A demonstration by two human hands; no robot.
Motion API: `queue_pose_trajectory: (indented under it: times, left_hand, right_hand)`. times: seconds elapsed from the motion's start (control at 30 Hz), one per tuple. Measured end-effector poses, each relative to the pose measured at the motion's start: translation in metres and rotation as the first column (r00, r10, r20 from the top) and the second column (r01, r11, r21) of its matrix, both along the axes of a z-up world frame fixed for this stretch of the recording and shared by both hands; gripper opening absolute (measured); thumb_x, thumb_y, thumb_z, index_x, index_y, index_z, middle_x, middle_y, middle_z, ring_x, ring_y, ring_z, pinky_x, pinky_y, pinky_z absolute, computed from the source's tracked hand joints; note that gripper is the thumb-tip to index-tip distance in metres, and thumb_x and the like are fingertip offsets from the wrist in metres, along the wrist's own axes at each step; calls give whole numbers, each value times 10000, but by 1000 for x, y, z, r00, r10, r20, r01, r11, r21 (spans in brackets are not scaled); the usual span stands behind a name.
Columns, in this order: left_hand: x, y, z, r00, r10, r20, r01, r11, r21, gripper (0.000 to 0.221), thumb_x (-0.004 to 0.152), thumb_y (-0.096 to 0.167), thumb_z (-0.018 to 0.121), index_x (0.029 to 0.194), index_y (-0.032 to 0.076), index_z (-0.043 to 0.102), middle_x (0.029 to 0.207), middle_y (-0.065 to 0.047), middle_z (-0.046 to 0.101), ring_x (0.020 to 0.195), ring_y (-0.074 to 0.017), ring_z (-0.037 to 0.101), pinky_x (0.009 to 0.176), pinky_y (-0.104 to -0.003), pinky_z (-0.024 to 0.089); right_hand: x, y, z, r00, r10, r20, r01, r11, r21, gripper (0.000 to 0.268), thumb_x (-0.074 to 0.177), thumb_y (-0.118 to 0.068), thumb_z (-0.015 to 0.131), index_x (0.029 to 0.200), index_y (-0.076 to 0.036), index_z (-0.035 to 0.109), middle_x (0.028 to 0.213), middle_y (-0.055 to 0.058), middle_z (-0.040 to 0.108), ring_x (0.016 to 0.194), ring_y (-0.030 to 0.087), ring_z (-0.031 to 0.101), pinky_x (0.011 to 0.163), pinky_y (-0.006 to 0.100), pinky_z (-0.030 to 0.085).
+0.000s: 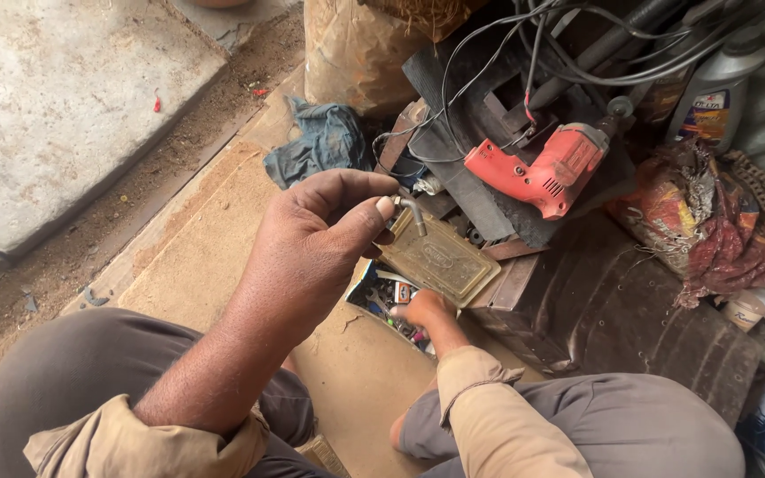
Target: Repairing a small electrical component by connecting a wire.
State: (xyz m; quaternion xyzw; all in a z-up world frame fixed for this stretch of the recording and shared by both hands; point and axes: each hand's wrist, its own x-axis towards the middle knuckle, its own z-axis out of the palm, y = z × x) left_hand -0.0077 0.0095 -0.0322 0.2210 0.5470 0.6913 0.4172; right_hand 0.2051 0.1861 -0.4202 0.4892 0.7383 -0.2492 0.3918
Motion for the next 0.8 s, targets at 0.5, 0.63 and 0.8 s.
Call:
queue_pose_trajectory:
  times: [0.5, 0.63, 0.8]
  left_hand:
    - [-12, -24, 95, 999, -52, -3, 51, 986, 157, 215, 949, 81, 670, 1131, -24, 716, 942, -68, 726, 800, -108, 655, 724, -267, 560]
    - [-21, -53, 153, 998, -12, -63, 25, 978, 206, 215, 944, 80, 662, 1126, -25, 713, 947, -68, 722, 810, -112, 654, 735, -273, 557]
    - [-14, -108, 197, 992, 119, -46, -106, 970, 217, 216, 939, 78, 652, 1120, -26, 708, 953, -68, 718, 823, -116, 652, 749, -280, 554]
  right_hand:
    - [41, -14, -106, 962, 28, -271, 57, 952, 302, 308, 765, -323, 819, 995, -119, 795, 1083, 140, 754, 1046, 311, 710, 920, 430, 557]
    - [14, -21, -16, 978, 113, -177, -57, 953, 297, 254, 801, -266, 743, 1024, -150, 786, 1157, 131, 741, 1130, 326, 678, 963, 458, 543]
    - [-3, -16, 17, 981, 186, -45, -175, 967, 187, 273, 838, -241, 732, 1091, -145, 767, 1216, 131, 730, 1171, 313, 694, 986, 436, 560]
